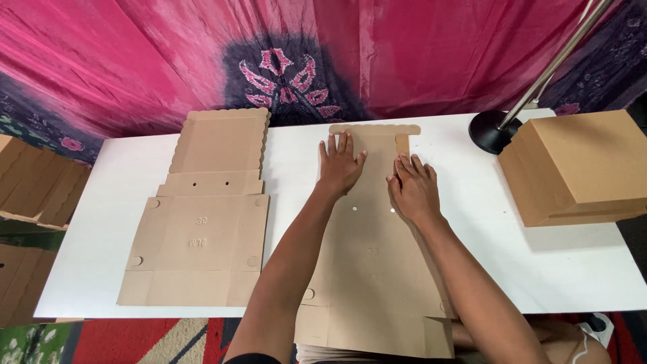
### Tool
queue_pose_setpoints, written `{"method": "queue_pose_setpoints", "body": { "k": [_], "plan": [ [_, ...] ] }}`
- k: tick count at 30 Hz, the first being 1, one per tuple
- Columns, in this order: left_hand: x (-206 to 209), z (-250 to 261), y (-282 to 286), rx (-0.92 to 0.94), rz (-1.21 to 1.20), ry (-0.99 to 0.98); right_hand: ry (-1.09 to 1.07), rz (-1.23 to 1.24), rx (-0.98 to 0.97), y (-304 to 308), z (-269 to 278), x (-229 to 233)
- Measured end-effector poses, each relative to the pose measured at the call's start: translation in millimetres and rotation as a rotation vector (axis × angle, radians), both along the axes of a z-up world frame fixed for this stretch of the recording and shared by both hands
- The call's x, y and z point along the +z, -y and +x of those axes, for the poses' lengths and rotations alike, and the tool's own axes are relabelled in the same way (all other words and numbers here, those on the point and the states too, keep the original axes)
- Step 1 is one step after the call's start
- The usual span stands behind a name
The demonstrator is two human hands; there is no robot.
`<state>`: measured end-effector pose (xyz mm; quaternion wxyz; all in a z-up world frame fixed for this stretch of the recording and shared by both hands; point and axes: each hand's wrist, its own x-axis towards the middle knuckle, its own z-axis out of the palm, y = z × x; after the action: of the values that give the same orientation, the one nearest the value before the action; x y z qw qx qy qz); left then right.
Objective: Folding flat cardboard sheets into assembled boxes.
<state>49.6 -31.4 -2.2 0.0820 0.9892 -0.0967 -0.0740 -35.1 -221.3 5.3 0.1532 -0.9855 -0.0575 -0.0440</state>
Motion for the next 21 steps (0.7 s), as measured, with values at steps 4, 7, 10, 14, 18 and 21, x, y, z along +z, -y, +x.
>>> {"method": "queue_pose_setpoints", "body": {
  "k": [4, 7, 10, 14, 18, 21],
  "plan": [
    [17, -25, -6, -0.005, -0.039, -0.019, -0.014, -0.004, -0.007, 3, 4, -5],
    [24, -57, -18, -0.063, -0.049, -0.052, 0.007, 0.004, 0.001, 2, 3, -6],
    [40, -93, -27, -0.09, -0.053, -0.072, 0.018, -0.009, 0.006, 2, 4, -7],
    [40, -104, -31, -0.114, -0.021, -0.083, 0.032, 0.004, -0.001, 1, 4, -9],
    [36, -79, -23, -0.103, -0.033, -0.062, 0.011, 0.007, -0.008, 1, 3, -7],
    [16, -37, -13, -0.068, -0.055, -0.001, 0.003, -0.004, -0.008, 0, 2, -6]
  ]
}}
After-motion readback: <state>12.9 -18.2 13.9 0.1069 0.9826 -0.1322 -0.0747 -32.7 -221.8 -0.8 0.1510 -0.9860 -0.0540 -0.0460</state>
